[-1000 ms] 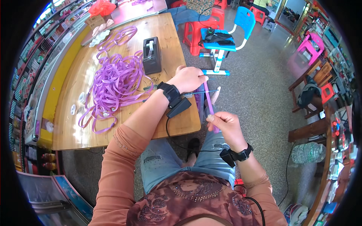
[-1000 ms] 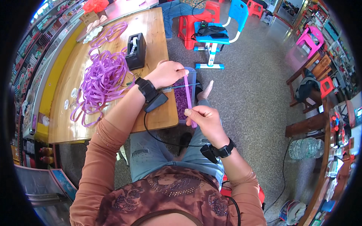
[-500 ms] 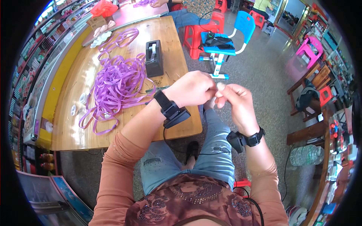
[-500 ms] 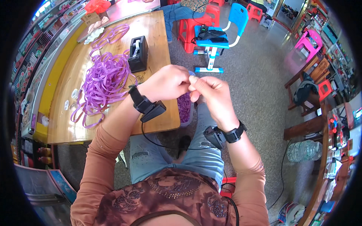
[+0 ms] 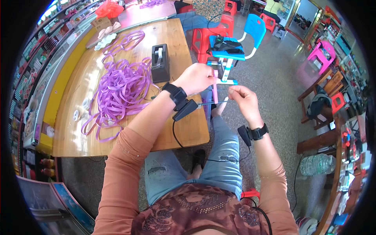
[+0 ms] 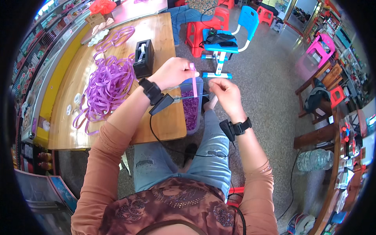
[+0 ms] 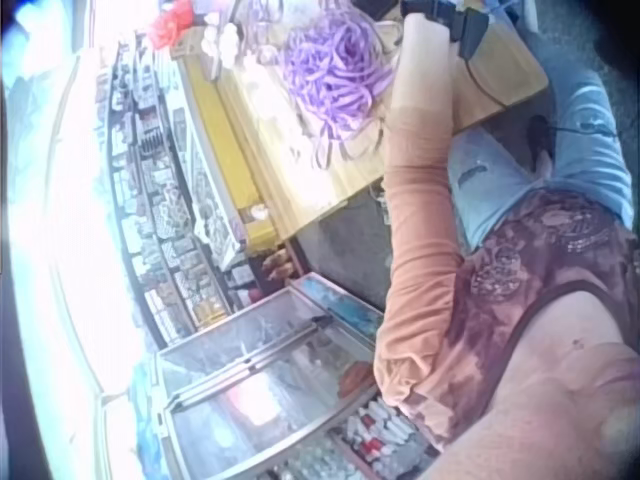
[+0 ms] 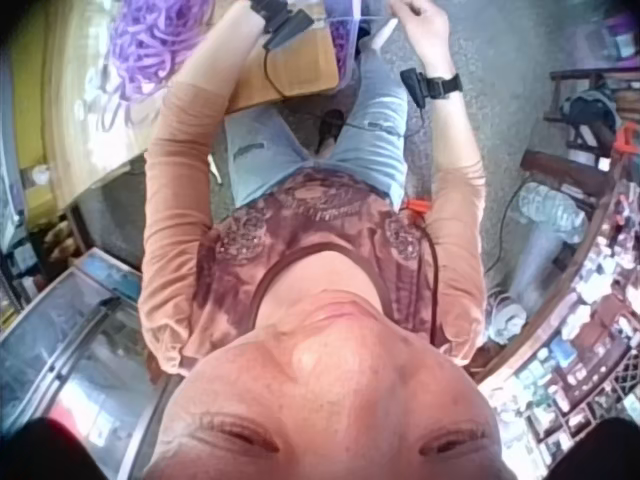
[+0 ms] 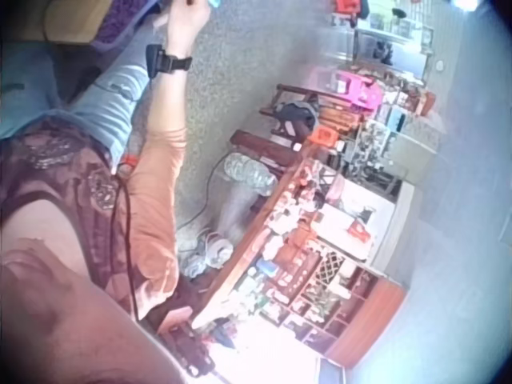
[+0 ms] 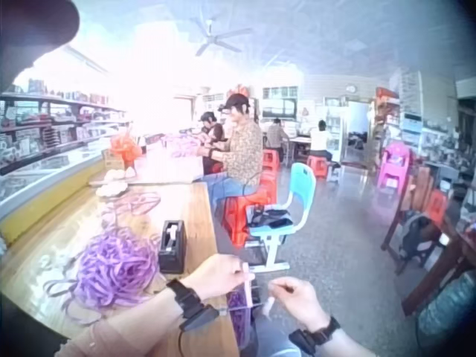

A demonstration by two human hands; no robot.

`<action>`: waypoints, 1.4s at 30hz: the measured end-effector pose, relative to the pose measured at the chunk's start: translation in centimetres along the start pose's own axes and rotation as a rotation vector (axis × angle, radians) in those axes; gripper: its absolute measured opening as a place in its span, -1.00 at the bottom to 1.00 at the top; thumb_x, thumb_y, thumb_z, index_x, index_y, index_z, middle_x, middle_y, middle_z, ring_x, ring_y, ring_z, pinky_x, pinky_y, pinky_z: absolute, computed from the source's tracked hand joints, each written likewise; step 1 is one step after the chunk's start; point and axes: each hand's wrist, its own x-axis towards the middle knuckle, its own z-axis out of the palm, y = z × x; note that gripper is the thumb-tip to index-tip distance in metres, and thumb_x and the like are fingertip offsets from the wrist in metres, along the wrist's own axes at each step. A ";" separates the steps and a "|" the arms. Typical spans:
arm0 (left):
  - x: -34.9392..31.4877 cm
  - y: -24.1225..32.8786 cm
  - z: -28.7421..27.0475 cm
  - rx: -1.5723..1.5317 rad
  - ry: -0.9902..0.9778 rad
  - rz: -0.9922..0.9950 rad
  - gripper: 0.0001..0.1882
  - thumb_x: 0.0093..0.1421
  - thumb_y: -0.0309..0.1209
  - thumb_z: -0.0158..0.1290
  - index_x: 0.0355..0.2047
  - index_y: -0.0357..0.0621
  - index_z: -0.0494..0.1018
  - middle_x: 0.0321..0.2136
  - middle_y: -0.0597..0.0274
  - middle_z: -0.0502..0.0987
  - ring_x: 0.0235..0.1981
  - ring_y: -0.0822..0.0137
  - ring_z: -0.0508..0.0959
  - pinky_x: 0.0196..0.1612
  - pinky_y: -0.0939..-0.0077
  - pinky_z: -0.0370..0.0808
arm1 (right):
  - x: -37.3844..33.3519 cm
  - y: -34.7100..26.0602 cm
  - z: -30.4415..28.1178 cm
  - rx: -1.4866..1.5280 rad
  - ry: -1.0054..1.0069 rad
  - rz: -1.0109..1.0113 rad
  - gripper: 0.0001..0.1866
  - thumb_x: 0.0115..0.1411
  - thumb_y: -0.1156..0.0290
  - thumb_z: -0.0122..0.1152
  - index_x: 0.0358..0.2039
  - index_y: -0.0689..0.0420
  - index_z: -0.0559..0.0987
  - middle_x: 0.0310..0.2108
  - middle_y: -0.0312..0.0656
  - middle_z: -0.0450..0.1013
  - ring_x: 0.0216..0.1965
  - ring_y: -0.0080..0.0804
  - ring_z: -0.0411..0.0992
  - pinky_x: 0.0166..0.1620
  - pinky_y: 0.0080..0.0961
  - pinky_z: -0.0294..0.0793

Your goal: Assembling small identification tags onto purple ribbons and placing them into a storage bin.

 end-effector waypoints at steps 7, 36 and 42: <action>0.6 -1.4 -0.1 -0.149 -0.235 -0.178 -0.73 0.17 -0.24 0.18 -0.37 -0.25 0.56 -0.51 0.00 0.55 -0.46 0.18 0.54 -0.28 0.36 0.45 | -0.6 3.1 0.8 0.104 -0.066 0.191 -0.85 0.25 0.50 0.21 -0.19 0.24 0.61 -0.33 -0.32 0.55 -0.34 -0.63 0.49 -0.21 -0.66 0.50; 0.6 -4.1 1.9 -0.011 -0.190 -0.222 -0.72 0.15 -0.19 0.10 -0.32 -0.13 0.61 -0.43 0.09 0.62 -0.30 0.17 0.60 -0.03 0.40 0.41 | 2.6 6.0 5.3 0.625 -0.163 0.070 -0.60 0.21 0.65 0.11 0.08 0.13 0.51 -0.19 -0.20 0.55 -0.27 -0.45 0.53 -0.19 -0.53 0.54; 0.7 -5.0 2.3 -0.022 -0.226 -0.240 -0.67 0.14 -0.03 0.10 -0.34 0.03 0.63 -0.43 0.15 0.62 -0.19 0.14 0.57 0.23 0.09 0.05 | 2.6 5.9 5.0 0.560 -0.185 0.038 -0.65 0.22 0.64 0.12 0.02 0.14 0.55 -0.16 -0.22 0.55 -0.25 -0.47 0.53 -0.20 -0.56 0.52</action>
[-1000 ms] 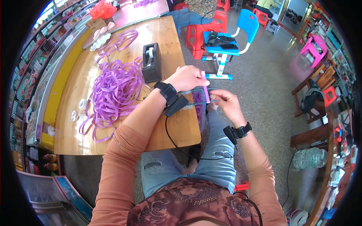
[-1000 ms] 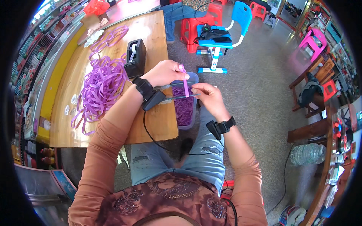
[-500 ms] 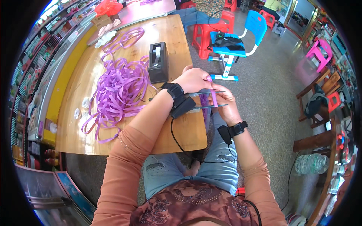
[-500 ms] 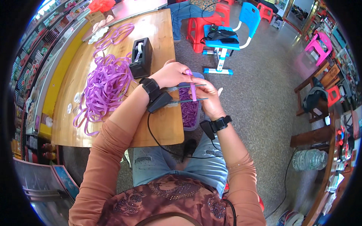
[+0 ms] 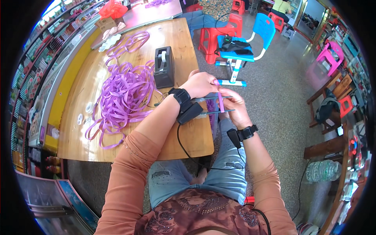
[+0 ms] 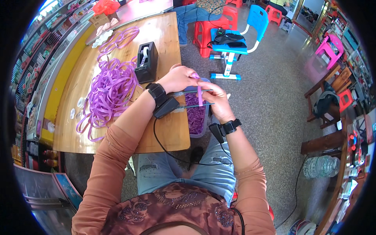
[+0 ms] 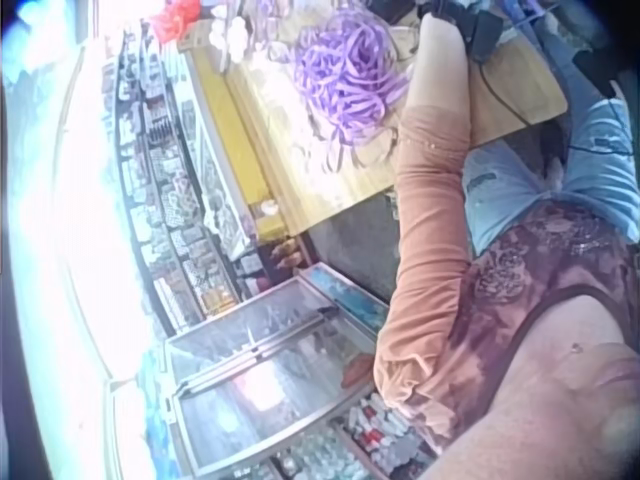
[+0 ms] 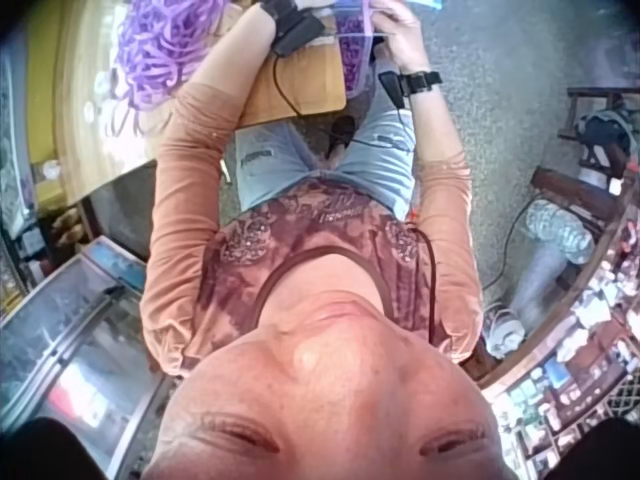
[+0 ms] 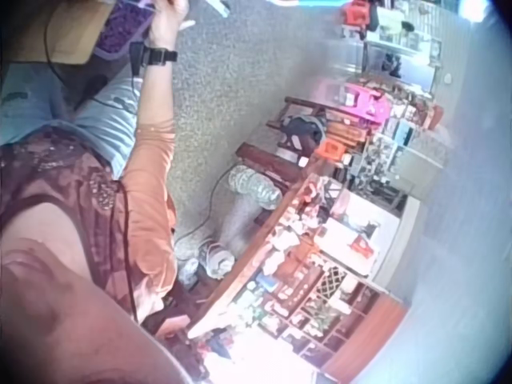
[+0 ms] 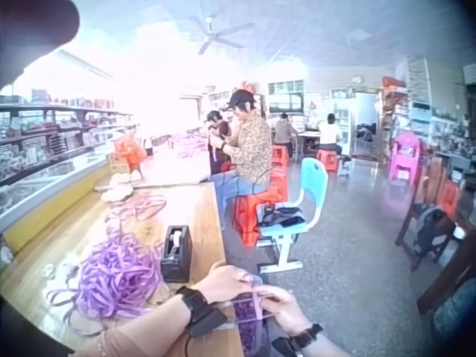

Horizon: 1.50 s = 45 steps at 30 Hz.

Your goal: Assembling small identification tags onto purple ribbons and placing them into a storage bin.

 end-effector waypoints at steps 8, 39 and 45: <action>-0.1 0.4 0.0 0.076 -0.025 -0.009 -0.75 0.13 -0.10 0.08 -0.36 0.10 0.64 -0.41 0.23 0.63 -0.20 0.19 0.58 0.23 0.07 0.02 | -0.2 -0.6 1.3 -0.003 0.001 0.061 -0.74 0.23 0.62 0.12 -0.08 0.16 0.60 -0.27 -0.26 0.56 -0.33 -0.53 0.52 -0.24 -0.60 0.50; -7.9 6.8 0.3 0.138 0.142 0.333 -0.86 0.00 -0.51 0.10 -0.37 -0.15 0.55 -0.37 0.09 0.55 -0.22 0.02 0.56 -0.09 0.19 0.48 | -7.4 -5.5 4.4 -0.170 0.079 0.245 -0.81 0.28 0.36 0.15 -0.34 0.21 0.63 -0.61 -0.44 0.38 -0.57 -0.71 0.28 -0.47 -0.71 0.20; -8.1 7.1 0.5 0.081 0.145 0.312 -0.86 -0.04 -0.55 0.13 -0.41 -0.17 0.57 -0.44 0.10 0.58 -0.29 0.05 0.58 -0.19 0.26 0.53 | -7.3 -5.4 4.5 -0.185 0.099 0.264 -0.81 0.27 0.34 0.18 -0.37 0.18 0.63 -0.62 -0.45 0.37 -0.57 -0.71 0.27 -0.47 -0.71 0.20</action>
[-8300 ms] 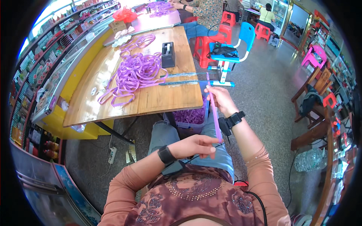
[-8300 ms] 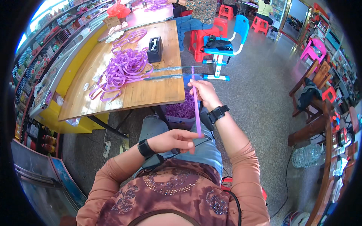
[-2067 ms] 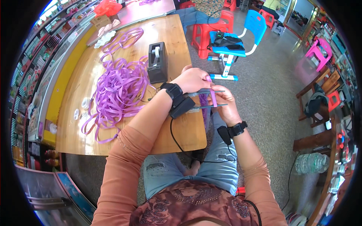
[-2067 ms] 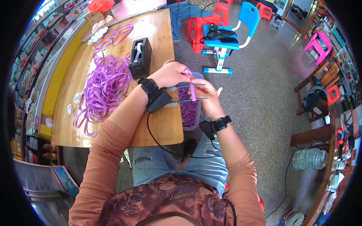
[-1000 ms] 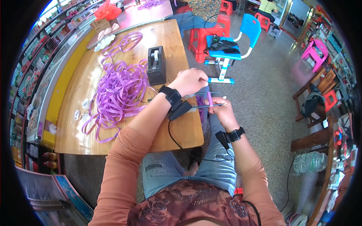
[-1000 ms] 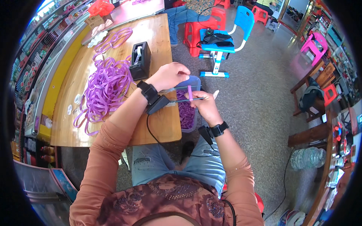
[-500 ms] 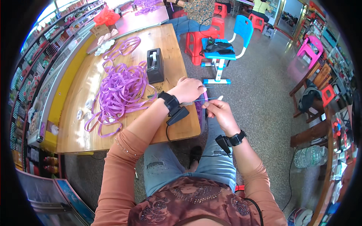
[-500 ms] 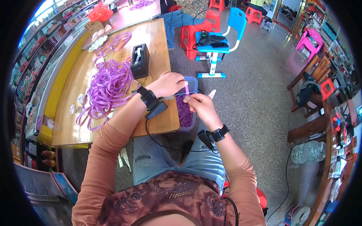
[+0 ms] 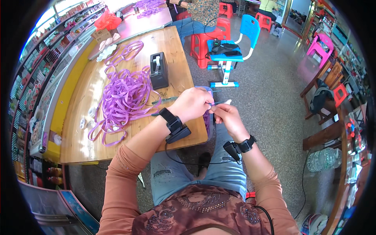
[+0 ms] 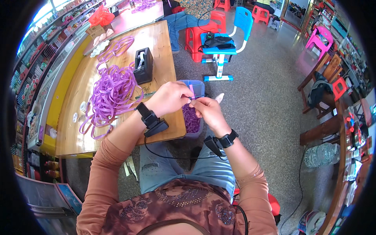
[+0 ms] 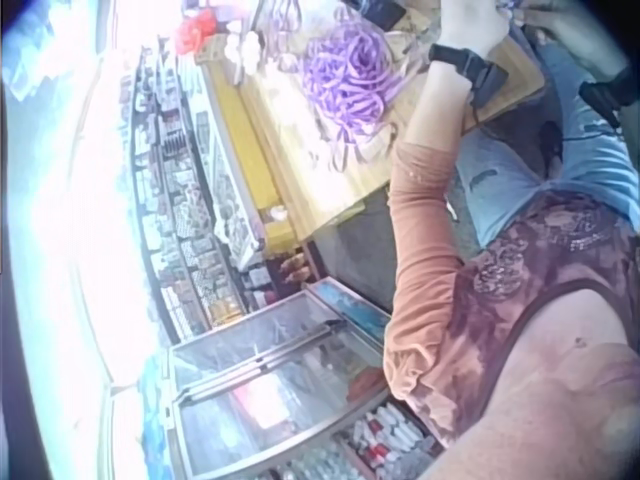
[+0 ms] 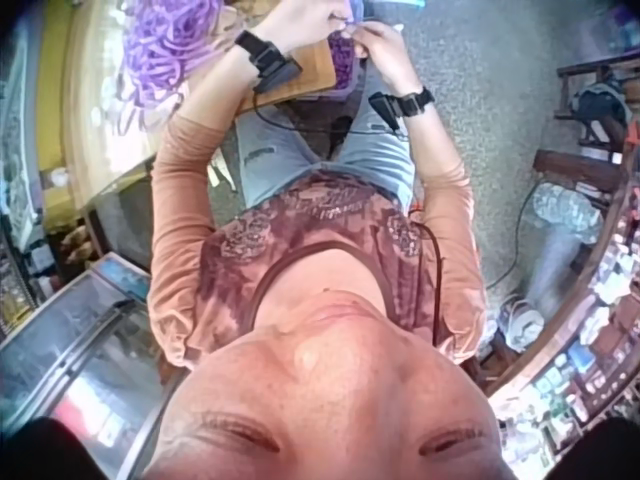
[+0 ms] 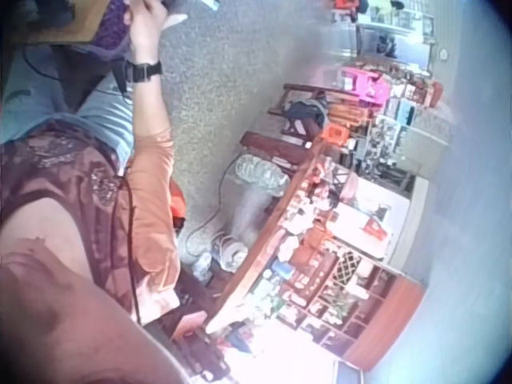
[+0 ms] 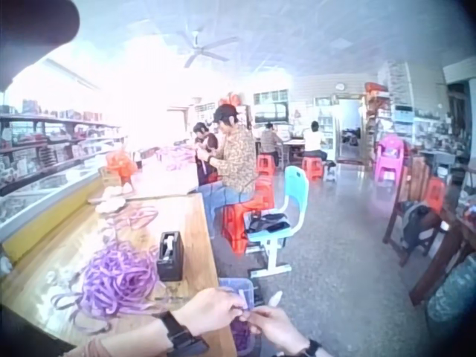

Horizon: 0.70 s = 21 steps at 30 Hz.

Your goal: Assembling small identification tags onto purple ribbons and placing them into a storage bin.

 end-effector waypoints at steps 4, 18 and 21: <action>0.0 -0.1 0.0 -0.052 0.000 0.007 -0.85 -0.05 -0.56 0.17 -0.40 -0.18 0.56 -0.47 0.10 0.56 -0.31 0.07 0.58 -0.22 0.27 0.53 | -0.1 -0.4 0.0 0.028 0.014 0.014 -0.82 0.25 0.35 0.18 -0.38 0.18 0.62 -0.61 -0.45 0.37 -0.57 -0.71 0.26 -0.47 -0.71 0.20; 1.1 -1.7 2.4 -0.022 0.110 0.120 -0.88 0.02 -0.46 0.16 -0.52 -0.19 0.43 -0.55 0.04 0.50 -0.42 -0.02 0.56 -0.36 0.16 0.48 | 0.9 -3.5 -0.6 -0.096 0.010 0.014 -0.82 0.22 0.35 0.18 -0.44 0.16 0.62 -0.64 -0.46 0.34 -0.62 -0.72 0.23 -0.51 -0.70 0.19; 0.9 -1.9 2.7 0.004 0.111 0.112 -0.95 0.01 -0.49 0.11 -0.53 -0.19 0.46 -0.52 0.05 0.52 -0.40 0.00 0.57 -0.34 0.17 0.51 | 1.8 -5.9 -1.8 -0.156 -0.010 -0.100 -0.79 0.26 0.28 0.16 -0.39 0.15 0.62 -0.67 -0.46 0.36 -0.64 -0.72 0.28 -0.53 -0.74 0.16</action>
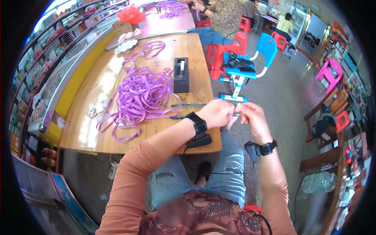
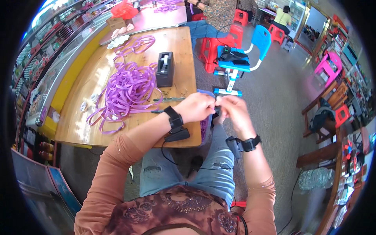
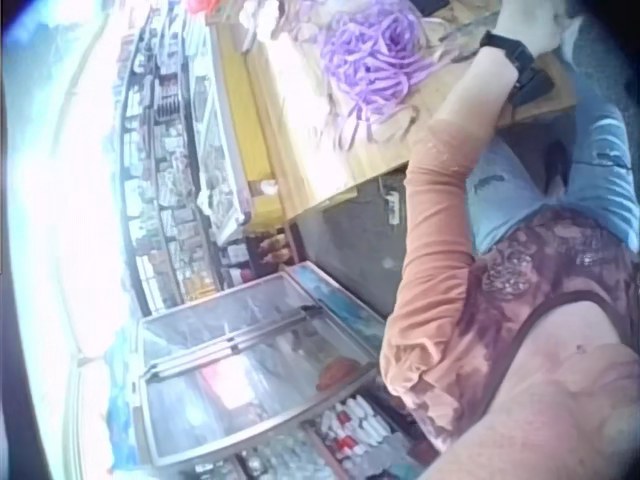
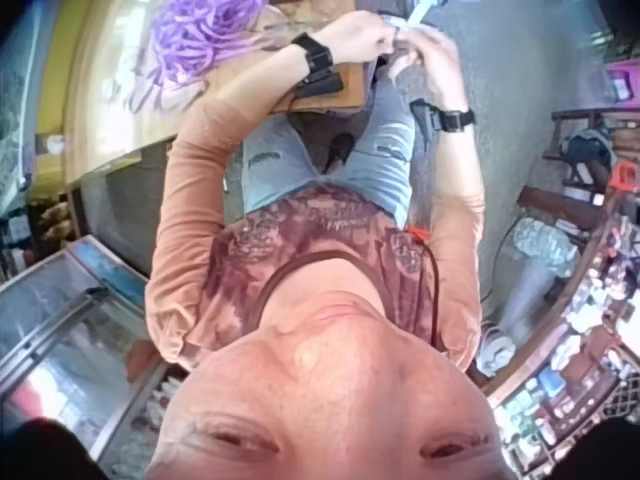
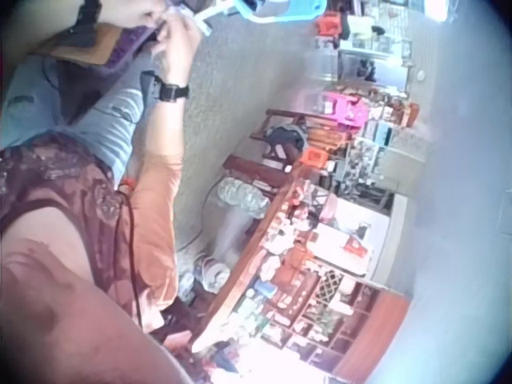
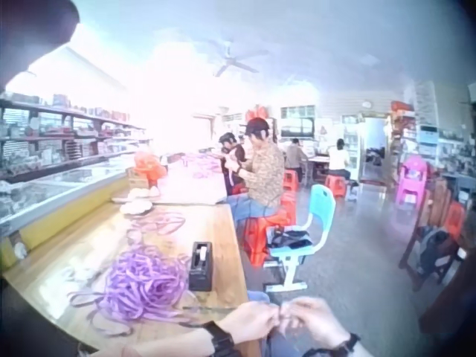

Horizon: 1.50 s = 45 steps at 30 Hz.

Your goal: Assembling small identification tags onto purple ribbons and placing them into a storage bin.

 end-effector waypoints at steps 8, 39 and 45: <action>-0.6 0.2 0.8 -0.114 0.099 -0.098 -0.95 -0.01 -0.46 0.09 -0.51 -0.15 0.49 -0.52 0.02 0.54 -0.38 -0.02 0.58 -0.27 0.15 0.53 | 10.0 -7.7 7.5 -0.243 -0.210 0.042 -0.75 0.22 0.23 0.24 -0.25 0.15 0.60 -0.51 -0.40 0.45 -0.61 -0.71 0.27 -0.51 -0.70 0.27; -0.1 0.0 1.9 -0.085 0.435 0.073 -0.88 0.01 -0.54 0.05 -0.39 -0.16 0.47 -0.47 0.06 0.54 -0.35 0.05 0.56 -0.26 0.20 0.45 | 15.1 -5.7 15.8 0.033 -0.125 0.266 -0.88 0.25 0.38 0.21 -0.40 0.12 0.50 -0.51 -0.41 0.43 -0.66 -0.76 0.13 -0.61 -0.73 0.13; 0.2 -1.5 5.2 -0.668 0.511 0.294 -0.75 0.21 -0.35 -0.05 -0.12 -0.06 0.45 -0.18 0.19 0.54 -0.10 0.15 0.51 -0.04 0.27 0.43 | 12.4 -6.1 16.1 -0.021 -0.216 0.328 -0.88 0.25 0.41 0.20 -0.41 0.11 0.47 -0.53 -0.41 0.41 -0.66 -0.75 0.13 -0.61 -0.71 0.12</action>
